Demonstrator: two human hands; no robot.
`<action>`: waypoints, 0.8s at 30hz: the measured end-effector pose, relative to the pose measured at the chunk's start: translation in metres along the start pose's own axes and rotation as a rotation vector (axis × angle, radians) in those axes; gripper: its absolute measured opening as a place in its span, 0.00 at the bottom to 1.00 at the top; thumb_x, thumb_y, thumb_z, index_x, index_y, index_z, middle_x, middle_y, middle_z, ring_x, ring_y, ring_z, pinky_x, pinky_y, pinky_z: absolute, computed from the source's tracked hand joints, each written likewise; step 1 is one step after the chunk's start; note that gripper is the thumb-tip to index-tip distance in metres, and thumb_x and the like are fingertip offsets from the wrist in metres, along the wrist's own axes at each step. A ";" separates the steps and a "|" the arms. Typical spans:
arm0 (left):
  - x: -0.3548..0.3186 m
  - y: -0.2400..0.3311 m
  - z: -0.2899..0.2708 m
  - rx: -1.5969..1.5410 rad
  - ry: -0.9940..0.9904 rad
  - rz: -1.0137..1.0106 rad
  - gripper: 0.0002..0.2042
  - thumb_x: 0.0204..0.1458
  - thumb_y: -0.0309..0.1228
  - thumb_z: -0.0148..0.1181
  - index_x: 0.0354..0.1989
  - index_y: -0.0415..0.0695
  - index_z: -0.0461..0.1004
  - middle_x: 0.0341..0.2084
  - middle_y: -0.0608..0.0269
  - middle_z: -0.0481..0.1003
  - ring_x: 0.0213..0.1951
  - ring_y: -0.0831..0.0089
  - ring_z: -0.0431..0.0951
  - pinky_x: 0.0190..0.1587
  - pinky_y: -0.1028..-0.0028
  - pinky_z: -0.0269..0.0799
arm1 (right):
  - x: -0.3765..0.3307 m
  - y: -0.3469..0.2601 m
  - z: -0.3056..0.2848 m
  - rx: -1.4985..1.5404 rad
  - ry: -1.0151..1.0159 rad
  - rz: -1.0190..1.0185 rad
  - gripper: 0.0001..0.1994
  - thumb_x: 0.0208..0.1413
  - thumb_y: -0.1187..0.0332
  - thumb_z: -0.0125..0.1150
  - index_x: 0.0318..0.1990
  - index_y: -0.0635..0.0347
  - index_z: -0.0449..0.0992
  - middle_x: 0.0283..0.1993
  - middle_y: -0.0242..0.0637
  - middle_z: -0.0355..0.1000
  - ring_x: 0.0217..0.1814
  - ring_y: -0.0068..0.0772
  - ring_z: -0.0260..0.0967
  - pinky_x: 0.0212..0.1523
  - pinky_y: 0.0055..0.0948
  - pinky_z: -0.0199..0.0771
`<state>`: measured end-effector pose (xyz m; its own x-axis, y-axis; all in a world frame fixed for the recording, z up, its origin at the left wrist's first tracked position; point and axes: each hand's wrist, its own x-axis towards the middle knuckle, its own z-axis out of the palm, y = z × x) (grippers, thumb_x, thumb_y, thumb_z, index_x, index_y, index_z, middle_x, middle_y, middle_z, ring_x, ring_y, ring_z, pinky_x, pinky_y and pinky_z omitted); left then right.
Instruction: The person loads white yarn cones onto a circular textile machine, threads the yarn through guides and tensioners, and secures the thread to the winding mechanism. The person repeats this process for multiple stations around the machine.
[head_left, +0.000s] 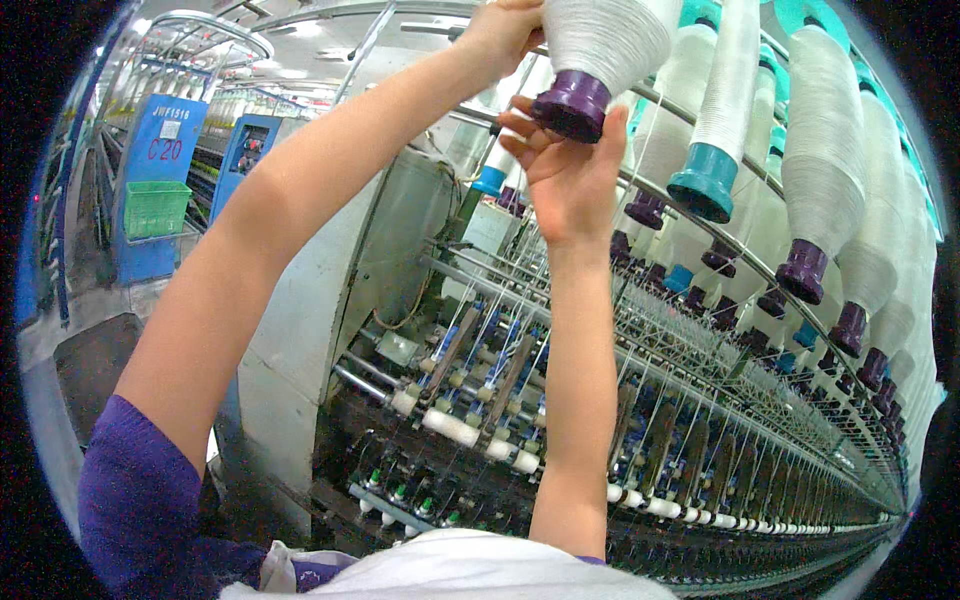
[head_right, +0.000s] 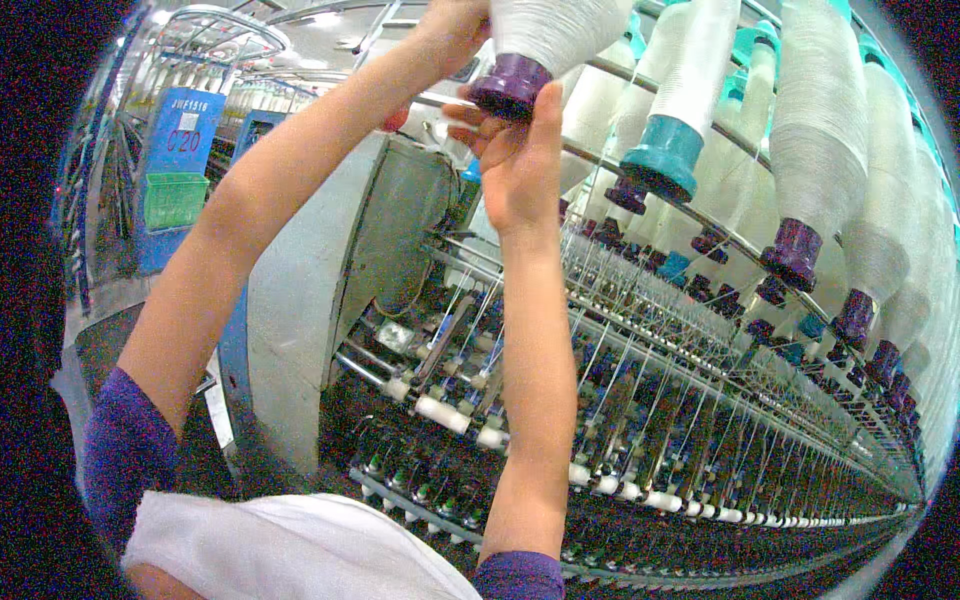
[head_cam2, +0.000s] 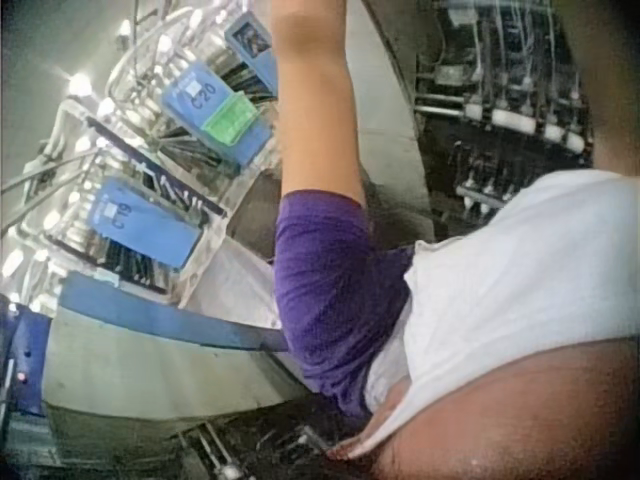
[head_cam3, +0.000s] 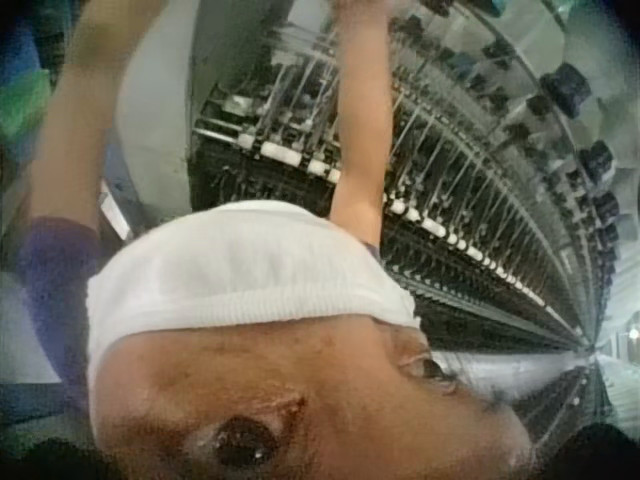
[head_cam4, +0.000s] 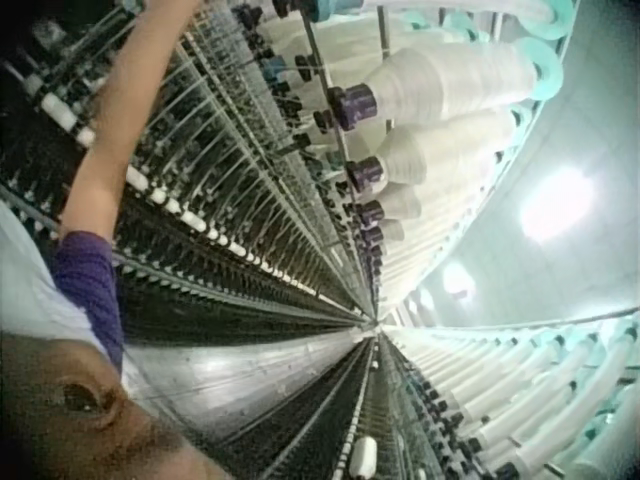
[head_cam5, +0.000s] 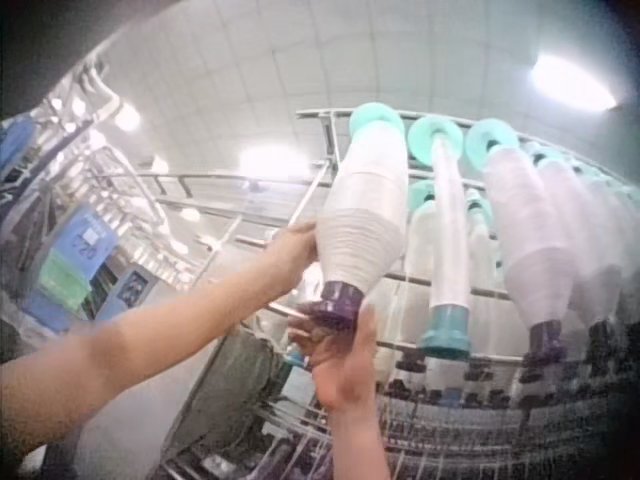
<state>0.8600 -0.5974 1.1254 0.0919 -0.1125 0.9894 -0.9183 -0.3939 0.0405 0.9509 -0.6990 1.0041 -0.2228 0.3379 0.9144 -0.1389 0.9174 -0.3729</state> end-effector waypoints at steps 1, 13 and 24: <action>-0.002 -0.006 0.002 0.055 0.101 0.016 0.19 0.62 0.36 0.48 0.55 0.35 0.69 0.51 0.54 0.74 0.51 0.62 0.75 0.54 0.58 0.72 | -0.005 0.003 -0.004 -0.035 -0.067 -0.017 0.29 0.61 0.40 0.44 0.48 0.60 0.72 0.45 0.42 0.76 0.43 0.40 0.75 0.46 0.36 0.72; 0.083 -0.073 0.030 1.449 -0.370 0.088 0.16 0.52 0.38 0.60 0.45 0.42 0.76 0.40 0.56 0.77 0.45 0.60 0.76 0.48 0.65 0.70 | 0.020 0.041 -0.157 -1.876 0.371 -0.821 0.30 0.51 0.64 0.61 0.58 0.72 0.62 0.65 0.66 0.51 0.70 0.66 0.44 0.69 0.55 0.46; -0.063 -0.061 0.031 1.417 -0.149 0.413 0.17 0.51 0.37 0.61 0.47 0.42 0.75 0.41 0.54 0.77 0.45 0.59 0.75 0.49 0.63 0.68 | 0.000 0.051 -0.142 -1.480 0.336 -0.746 0.26 0.58 0.60 0.55 0.59 0.69 0.63 0.61 0.53 0.56 0.62 0.48 0.53 0.63 0.44 0.50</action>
<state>0.9222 -0.5945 1.0558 0.0420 -0.4912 0.8700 0.2350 -0.8415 -0.4864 1.0812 -0.6224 1.0078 -0.3034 -0.3807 0.8735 0.8895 0.2157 0.4029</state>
